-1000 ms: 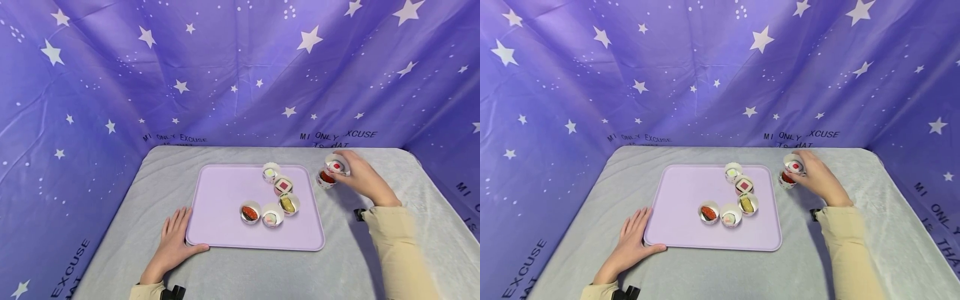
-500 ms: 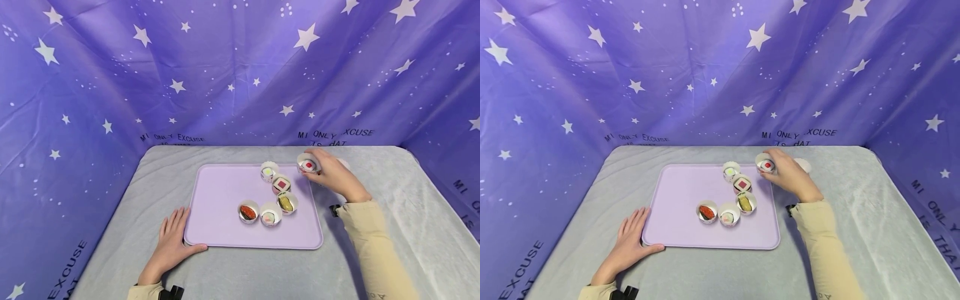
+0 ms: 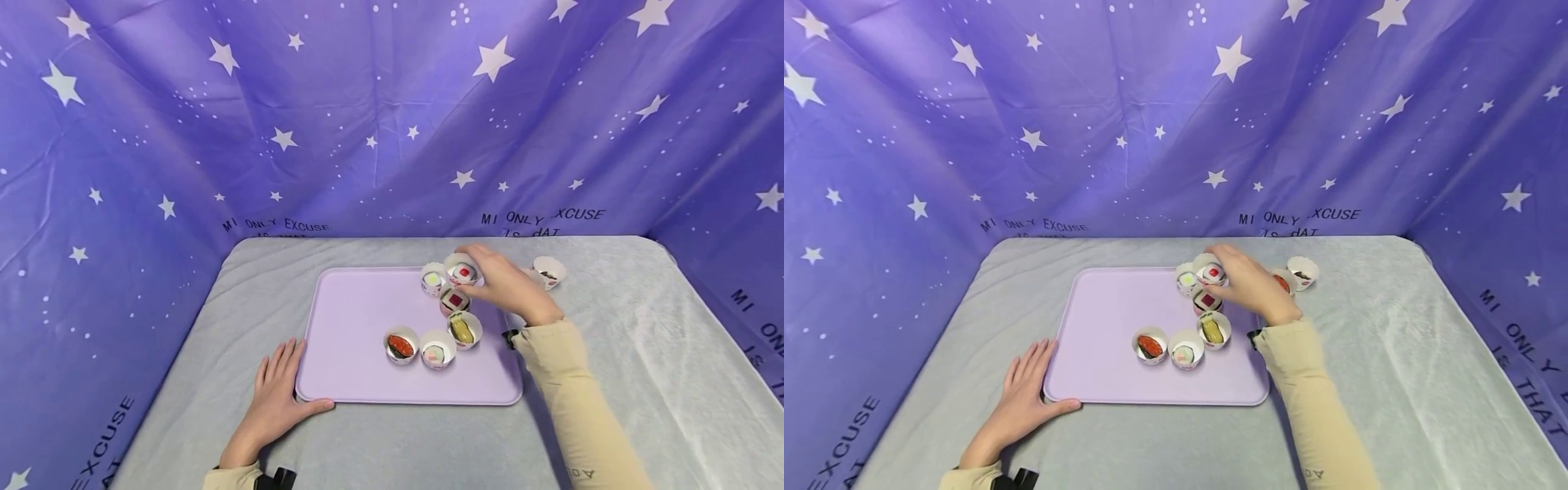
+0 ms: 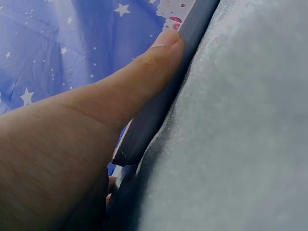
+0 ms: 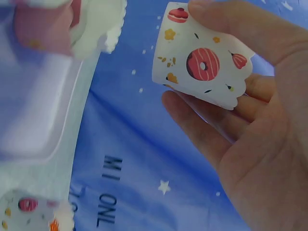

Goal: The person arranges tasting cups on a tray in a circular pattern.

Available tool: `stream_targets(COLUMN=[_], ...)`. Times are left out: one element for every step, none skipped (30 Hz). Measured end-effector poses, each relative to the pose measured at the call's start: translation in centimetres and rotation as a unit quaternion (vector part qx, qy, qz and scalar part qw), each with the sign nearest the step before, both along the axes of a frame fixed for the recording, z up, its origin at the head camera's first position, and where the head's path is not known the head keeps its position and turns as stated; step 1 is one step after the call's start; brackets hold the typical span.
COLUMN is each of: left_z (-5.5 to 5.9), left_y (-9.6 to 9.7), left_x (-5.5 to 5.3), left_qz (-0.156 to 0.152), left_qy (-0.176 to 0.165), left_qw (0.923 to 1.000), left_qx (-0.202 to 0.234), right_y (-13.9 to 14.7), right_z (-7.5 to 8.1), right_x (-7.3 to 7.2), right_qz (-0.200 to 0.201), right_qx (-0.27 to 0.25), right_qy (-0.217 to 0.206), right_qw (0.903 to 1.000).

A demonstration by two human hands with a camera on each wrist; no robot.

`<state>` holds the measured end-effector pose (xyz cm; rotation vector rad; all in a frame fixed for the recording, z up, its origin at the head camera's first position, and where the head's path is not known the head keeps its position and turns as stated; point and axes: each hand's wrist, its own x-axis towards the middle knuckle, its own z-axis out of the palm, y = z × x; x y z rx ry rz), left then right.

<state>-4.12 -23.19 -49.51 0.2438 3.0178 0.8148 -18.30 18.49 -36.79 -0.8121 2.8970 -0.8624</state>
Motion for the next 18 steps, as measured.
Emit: stream_targets(left_z=[0.0, 0.0, 0.1, 0.1, 0.1, 0.1, 0.1, 0.1, 0.1, 0.1, 0.1, 0.1, 0.2, 0.2, 0.2, 0.3, 0.3, 0.4], left_y=[0.0, 0.0, 0.0, 0.0, 0.0, 0.0, 0.0, 0.0, 0.0, 0.0, 0.0, 0.0, 0.1, 0.1, 0.1, 0.1, 0.2, 0.2], left_x=[0.0, 0.0, 0.0, 0.0, 0.0, -0.1, -0.1, -0.1, -0.1, -0.1, 0.0, 0.0, 0.0, 0.0, 0.0, 0.0, 0.1, 0.1], left_qz=[-0.001, -0.002, -0.002, -0.002, -0.001, -0.001, 0.0, 0.0, 0.0, 0.0, 0.0, 0.0, -0.001, -0.001, -0.001, -0.001, -0.002, -0.002], left_qy=[0.004, 0.006, 0.007, 0.007, 0.006, 0.004, 0.001, 0.0, 0.001, 0.0, -0.001, 0.002, 0.005, 0.008, 0.008, 0.009, 0.011, 0.012], left_qw=[1.0, 1.0, 1.0, 1.0, 1.0, 1.0, 1.0, 1.0, 1.0, 1.0, 1.0, 1.0, 1.0, 1.0, 1.0, 1.0, 0.9999, 0.9999], left_qx=[0.0, 0.0, 0.0, 0.0, 0.0, 0.0, -0.001, 0.0, 0.0, 0.0, -0.001, -0.001, -0.001, -0.002, -0.003, -0.003, -0.004, -0.004], right_y=[-0.4, -0.7, -1.0, -1.3, -1.7, -2.0, -2.3, -2.6, -2.9, -3.2, -3.5, -3.7, -4.0, -4.3, -4.6, -4.8, -5.1, -5.4], right_z=[0.1, 0.1, 0.1, 0.1, 0.1, 0.1, 0.1, 0.1, 0.0, 0.0, 0.0, 0.0, 0.0, 0.0, 0.0, 0.0, 0.0, -0.1], right_x=[0.0, 0.0, 0.0, 0.0, 0.0, 0.0, 0.0, 0.1, 0.1, 0.1, 0.2, 0.2, 0.2, 0.3, 0.3, 0.3, 0.3, 0.3], right_qz=[0.004, 0.008, 0.013, 0.018, 0.022, 0.025, 0.029, 0.032, 0.036, 0.038, 0.04, 0.043, 0.043, 0.044, 0.046, 0.048, 0.051, 0.055], right_qx=[0.0, 0.001, 0.002, 0.003, 0.004, 0.005, 0.006, 0.007, 0.007, 0.008, 0.009, 0.011, 0.015, 0.018, 0.021, 0.026, 0.03, 0.035], right_qy=[-0.001, -0.002, -0.001, 0.0, 0.001, 0.001, 0.001, 0.001, 0.003, 0.004, 0.002, 0.003, 0.002, 0.001, 0.0, -0.001, -0.003, -0.002], right_qw=[1.0, 1.0, 0.9999, 0.9998, 0.9998, 0.9997, 0.9996, 0.9995, 0.9993, 0.9992, 0.9992, 0.999, 0.999, 0.9989, 0.9987, 0.9985, 0.9982, 0.9979])
